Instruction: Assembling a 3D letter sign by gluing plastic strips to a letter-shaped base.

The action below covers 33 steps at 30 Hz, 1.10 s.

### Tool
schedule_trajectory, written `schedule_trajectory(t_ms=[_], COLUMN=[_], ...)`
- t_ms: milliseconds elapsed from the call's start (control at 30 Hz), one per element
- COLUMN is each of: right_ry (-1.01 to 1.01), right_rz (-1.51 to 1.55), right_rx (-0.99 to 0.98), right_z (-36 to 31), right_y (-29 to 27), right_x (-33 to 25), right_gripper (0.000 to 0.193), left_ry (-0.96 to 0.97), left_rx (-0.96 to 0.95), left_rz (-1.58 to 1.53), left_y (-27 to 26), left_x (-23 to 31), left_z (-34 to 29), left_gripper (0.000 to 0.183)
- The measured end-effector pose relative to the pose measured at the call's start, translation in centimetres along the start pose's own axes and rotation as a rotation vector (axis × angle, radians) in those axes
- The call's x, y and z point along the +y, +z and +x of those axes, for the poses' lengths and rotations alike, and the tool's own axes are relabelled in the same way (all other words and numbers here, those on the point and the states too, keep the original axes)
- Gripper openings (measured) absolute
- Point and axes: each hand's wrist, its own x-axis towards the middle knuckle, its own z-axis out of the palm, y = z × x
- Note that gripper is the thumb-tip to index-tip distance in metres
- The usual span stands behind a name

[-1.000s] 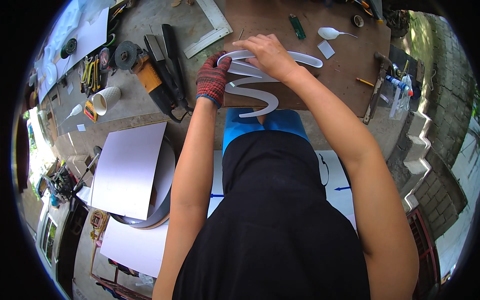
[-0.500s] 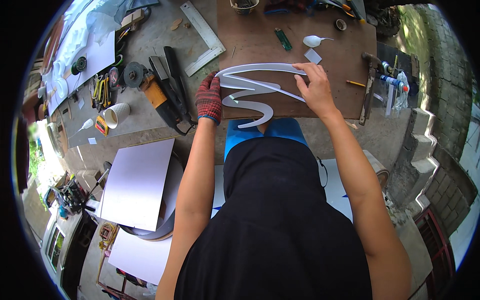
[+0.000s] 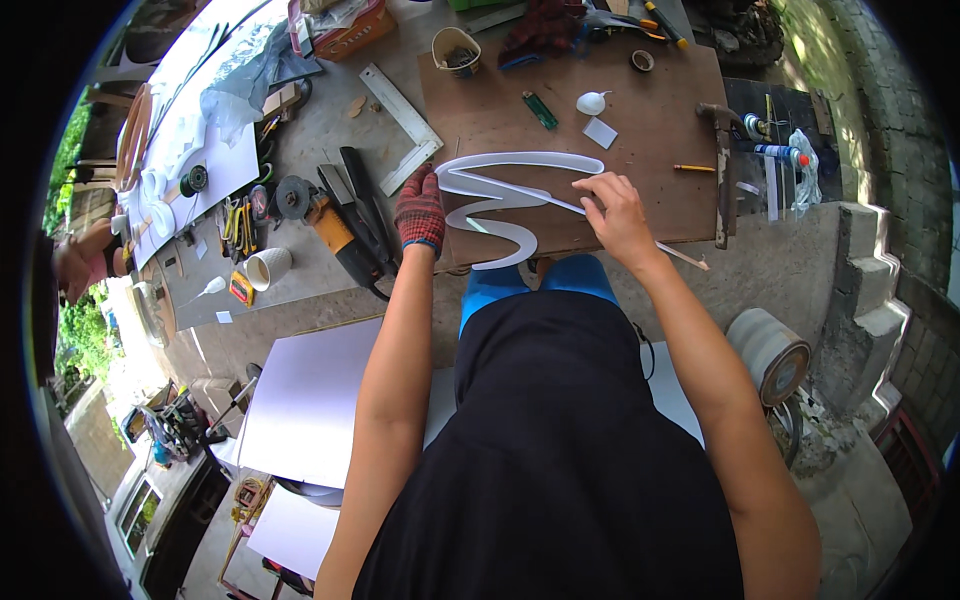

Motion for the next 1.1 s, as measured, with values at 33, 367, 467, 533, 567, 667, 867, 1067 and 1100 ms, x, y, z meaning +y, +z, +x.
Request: schedule_trajectory(t_ms=[33, 367, 467, 533, 567, 667, 867, 1067, 1100], right_ry=[-0.014, 0.017, 0.042, 0.057, 0.048, 0.063, 0.076, 0.153, 0.189], right_rz=[0.006, 0.044, 0.067, 0.104, 0.106, 0.120, 0.107, 0.104, 0.100], right_rx=[-0.007, -0.011, -0.034, -0.042, -0.037, -0.040, -0.054, 0.000, 0.003], right_z=[-0.1, -3.0, -3.8, -4.1, -4.2, -5.0, -6.9, -9.7, -10.2], right_y=[0.1, -1.2, -1.6, -1.9, -2.0, -2.3, -3.0, -3.1, -3.0], right_x=[-0.3, 0.1, 0.5, 0.5, 0.6, 0.8, 0.3, 0.6, 0.4], right_gripper=[0.024, 0.021, 0.019, 0.017, 0.017, 0.016, 0.015, 0.015, 0.016], left_ry=[0.011, 0.045, 0.016, -0.008, 0.002, 0.046, 0.121, 0.208, 0.251], left_rx=[0.005, -0.081, -0.192, -0.252, -0.263, -0.278, -0.284, -0.445, -0.499], left_rz=[0.004, 0.067, -0.058, -0.146, -0.233, -0.328, -0.319, -0.317, -0.291], left_y=[-0.2, -5.0, -6.3, -6.8, -7.1, -8.1, -10.3, -11.9, -12.2], left_x=[-0.4, -2.5, -1.9, -0.9, -0.5, 2.9, 5.6, 6.5, 6.5], left_z=[-0.3, -10.4, -13.2, -14.3, -14.8, -16.2, -17.8, -18.5, -18.6], left_gripper=[0.038, 0.030, 0.028, 0.028, 0.027, 0.027, 0.026, 0.027, 0.027])
